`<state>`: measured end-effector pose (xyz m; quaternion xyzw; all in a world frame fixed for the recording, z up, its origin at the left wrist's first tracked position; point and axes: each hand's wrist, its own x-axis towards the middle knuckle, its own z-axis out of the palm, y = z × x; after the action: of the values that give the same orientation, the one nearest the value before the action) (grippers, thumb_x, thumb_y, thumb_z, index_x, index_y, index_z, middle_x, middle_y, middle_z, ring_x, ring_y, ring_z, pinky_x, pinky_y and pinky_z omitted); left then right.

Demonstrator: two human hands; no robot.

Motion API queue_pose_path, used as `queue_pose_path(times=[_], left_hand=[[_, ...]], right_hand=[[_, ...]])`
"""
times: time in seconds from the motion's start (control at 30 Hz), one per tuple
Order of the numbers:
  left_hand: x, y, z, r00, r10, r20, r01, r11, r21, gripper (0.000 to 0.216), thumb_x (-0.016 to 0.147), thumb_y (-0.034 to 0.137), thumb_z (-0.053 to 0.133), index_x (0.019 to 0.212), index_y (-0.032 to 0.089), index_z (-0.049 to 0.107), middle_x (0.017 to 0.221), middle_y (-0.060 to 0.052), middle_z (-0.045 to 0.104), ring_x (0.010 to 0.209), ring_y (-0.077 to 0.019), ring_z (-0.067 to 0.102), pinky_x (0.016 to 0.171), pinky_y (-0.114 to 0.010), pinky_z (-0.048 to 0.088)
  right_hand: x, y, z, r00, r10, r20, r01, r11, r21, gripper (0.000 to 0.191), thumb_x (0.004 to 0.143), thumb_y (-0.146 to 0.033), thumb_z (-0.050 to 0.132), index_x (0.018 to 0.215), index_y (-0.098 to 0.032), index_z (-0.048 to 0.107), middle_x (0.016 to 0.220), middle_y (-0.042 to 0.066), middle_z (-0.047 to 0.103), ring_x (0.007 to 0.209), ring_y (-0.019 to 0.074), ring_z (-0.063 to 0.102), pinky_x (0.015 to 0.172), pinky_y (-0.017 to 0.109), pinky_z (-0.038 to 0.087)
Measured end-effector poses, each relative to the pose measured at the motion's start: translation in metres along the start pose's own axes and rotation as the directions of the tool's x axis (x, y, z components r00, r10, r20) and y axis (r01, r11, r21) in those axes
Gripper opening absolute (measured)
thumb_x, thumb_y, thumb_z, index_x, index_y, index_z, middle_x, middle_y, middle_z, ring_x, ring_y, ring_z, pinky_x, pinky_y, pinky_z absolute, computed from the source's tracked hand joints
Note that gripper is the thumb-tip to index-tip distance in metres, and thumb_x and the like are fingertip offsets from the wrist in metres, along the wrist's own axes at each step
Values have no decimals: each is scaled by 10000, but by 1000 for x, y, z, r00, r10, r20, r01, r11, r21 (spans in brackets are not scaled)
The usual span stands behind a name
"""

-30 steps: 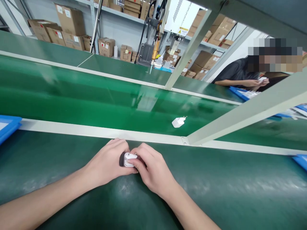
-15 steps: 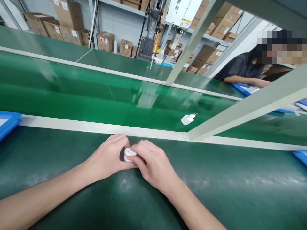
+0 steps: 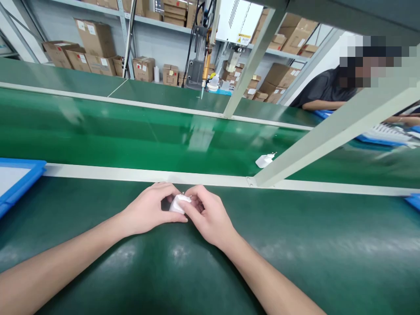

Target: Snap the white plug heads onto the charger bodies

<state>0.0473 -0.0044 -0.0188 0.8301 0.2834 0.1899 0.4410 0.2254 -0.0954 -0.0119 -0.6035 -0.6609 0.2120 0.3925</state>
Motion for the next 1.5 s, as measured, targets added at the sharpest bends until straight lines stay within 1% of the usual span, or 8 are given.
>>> queue_pose_path(times=[0.27, 0.43, 0.57, 0.7, 0.87, 1.03, 1.2, 1.5], left_hand=[[-1, -1, 1, 1000, 9, -6, -9, 1000, 16, 353, 742, 482, 823, 873, 216, 632, 888, 11, 637, 898, -204, 547, 776, -316, 406], [-3, 6, -2, 999, -36, 11, 36, 999, 39, 395, 763, 559, 770, 818, 206, 600, 859, -1, 620, 873, -215, 545, 733, -318, 403], [-3, 10, -5, 995, -97, 14, 97, 995, -3, 440, 841, 614, 643, 749, 195, 546, 810, -5, 593, 802, -201, 533, 666, -309, 374], [-3, 8, -6, 988, -151, 25, 153, 975, -161, 408, 822, 589, 674, 858, 187, 618, 825, 0, 608, 755, -177, 532, 640, -295, 375], [-4, 6, -5, 977, -202, 75, 215, 902, -375, 402, 745, 532, 775, 912, 189, 648, 807, 21, 606, 717, -146, 518, 633, -272, 386], [-4, 5, -3, 977, -195, 88, 214, 863, -457, 391, 719, 473, 816, 944, 190, 667, 835, 19, 606, 745, -137, 504, 674, -267, 403], [-4, 5, -5, 976, -189, 104, 216, 853, -476, 380, 719, 438, 819, 962, 182, 678, 832, 12, 606, 742, -137, 501, 671, -263, 402], [-6, 7, -6, 977, -168, 128, 211, 832, -514, 348, 736, 418, 812, 941, 185, 654, 820, 21, 595, 743, -133, 515, 679, -261, 416]], right_hand=[[0, 0, -2, 998, 18, 55, -19, 1000, 6, 227, 996, -408, 599, 924, -193, 604, 724, -13, 580, 605, 119, 487, 533, 237, 376], [0, 8, -1, 999, 53, -6, -49, 955, 291, 288, 1055, -472, 495, 1107, -203, 583, 735, -16, 531, 631, 130, 500, 572, 252, 417], [2, 11, 1, 996, -6, -89, 40, 919, 393, 295, 1045, -463, 529, 1224, -229, 516, 844, 4, 525, 702, 142, 519, 624, 273, 463], [2, 7, 0, 979, -198, -57, 206, 942, 265, 513, 926, -471, 722, 1328, -268, 477, 1179, 93, 520, 967, 214, 573, 833, 376, 530], [-2, 2, 2, 942, -334, 30, 333, 943, 19, 612, 874, -339, 800, 1385, -288, 467, 1282, 101, 502, 1185, 272, 524, 991, 434, 486], [-2, 0, 5, 917, -398, -5, 396, 914, -92, 372, 975, -206, 658, 1321, -278, 544, 1210, 90, 580, 1113, 246, 568, 917, 410, 513], [-1, -4, 3, 916, -398, -56, 389, 913, -121, 280, 957, -245, 701, 1224, -268, 619, 1113, 75, 637, 999, 237, 602, 836, 395, 530], [-1, -9, 1, 931, -365, -32, 364, 931, -29, 303, 933, -240, 736, 1210, -281, 621, 1132, 63, 627, 996, 220, 606, 845, 376, 527]])
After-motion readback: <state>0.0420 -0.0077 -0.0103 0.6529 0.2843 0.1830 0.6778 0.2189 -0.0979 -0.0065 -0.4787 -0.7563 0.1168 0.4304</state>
